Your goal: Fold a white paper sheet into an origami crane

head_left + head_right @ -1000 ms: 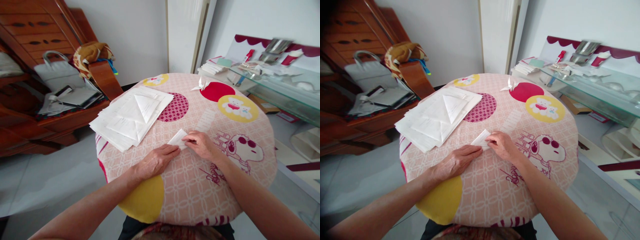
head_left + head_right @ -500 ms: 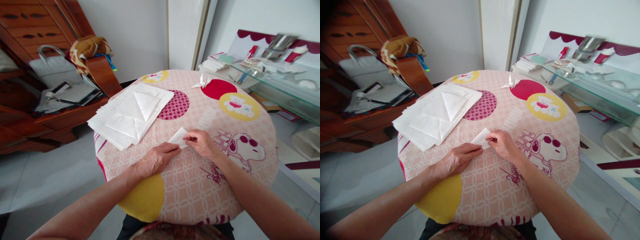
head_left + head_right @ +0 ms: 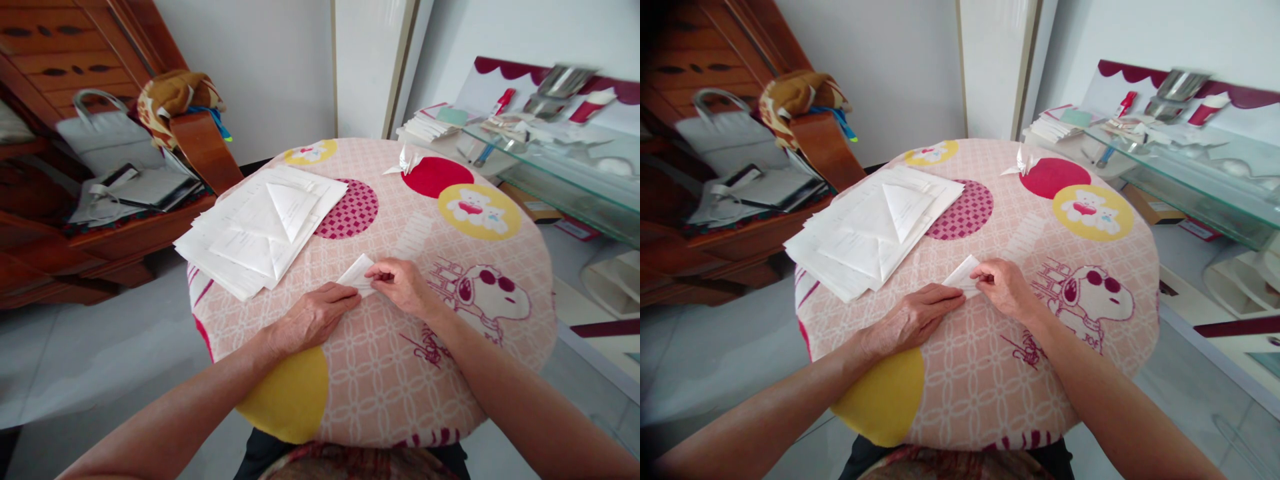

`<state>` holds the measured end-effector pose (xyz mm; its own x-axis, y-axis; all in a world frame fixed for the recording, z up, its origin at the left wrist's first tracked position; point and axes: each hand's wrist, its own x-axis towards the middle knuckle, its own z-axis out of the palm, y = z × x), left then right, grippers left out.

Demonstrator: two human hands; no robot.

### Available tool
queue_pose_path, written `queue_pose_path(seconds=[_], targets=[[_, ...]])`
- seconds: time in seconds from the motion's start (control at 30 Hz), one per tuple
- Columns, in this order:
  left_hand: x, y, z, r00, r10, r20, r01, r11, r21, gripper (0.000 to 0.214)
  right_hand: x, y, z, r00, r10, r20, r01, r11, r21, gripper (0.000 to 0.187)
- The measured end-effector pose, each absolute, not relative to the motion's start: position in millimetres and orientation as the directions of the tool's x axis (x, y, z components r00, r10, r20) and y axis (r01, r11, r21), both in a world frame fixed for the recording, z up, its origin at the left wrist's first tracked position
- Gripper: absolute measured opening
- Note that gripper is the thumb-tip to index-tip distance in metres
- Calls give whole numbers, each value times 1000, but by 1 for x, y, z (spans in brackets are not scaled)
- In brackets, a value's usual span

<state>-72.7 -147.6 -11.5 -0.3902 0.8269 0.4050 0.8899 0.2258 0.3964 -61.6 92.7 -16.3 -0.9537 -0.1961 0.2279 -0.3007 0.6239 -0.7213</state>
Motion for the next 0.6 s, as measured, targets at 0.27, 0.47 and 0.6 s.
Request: queue_pose_path(seconds=[0.27, 0.47, 0.6], targets=[[-74, -147, -13, -353, 838, 416, 909, 203, 364, 34, -61, 90, -12, -957, -180, 227, -289, 640, -712, 26], [-74, -146, -13, -351, 831, 432, 915, 206, 347, 31, -59, 100, -4, -972, -155, 178, -236, 629, -741, 21], [-75, -145, -12, -354, 835, 421, 915, 216, 341, 32, -57, 111, -4, -979, -150, 137, -199, 588, -784, 18]])
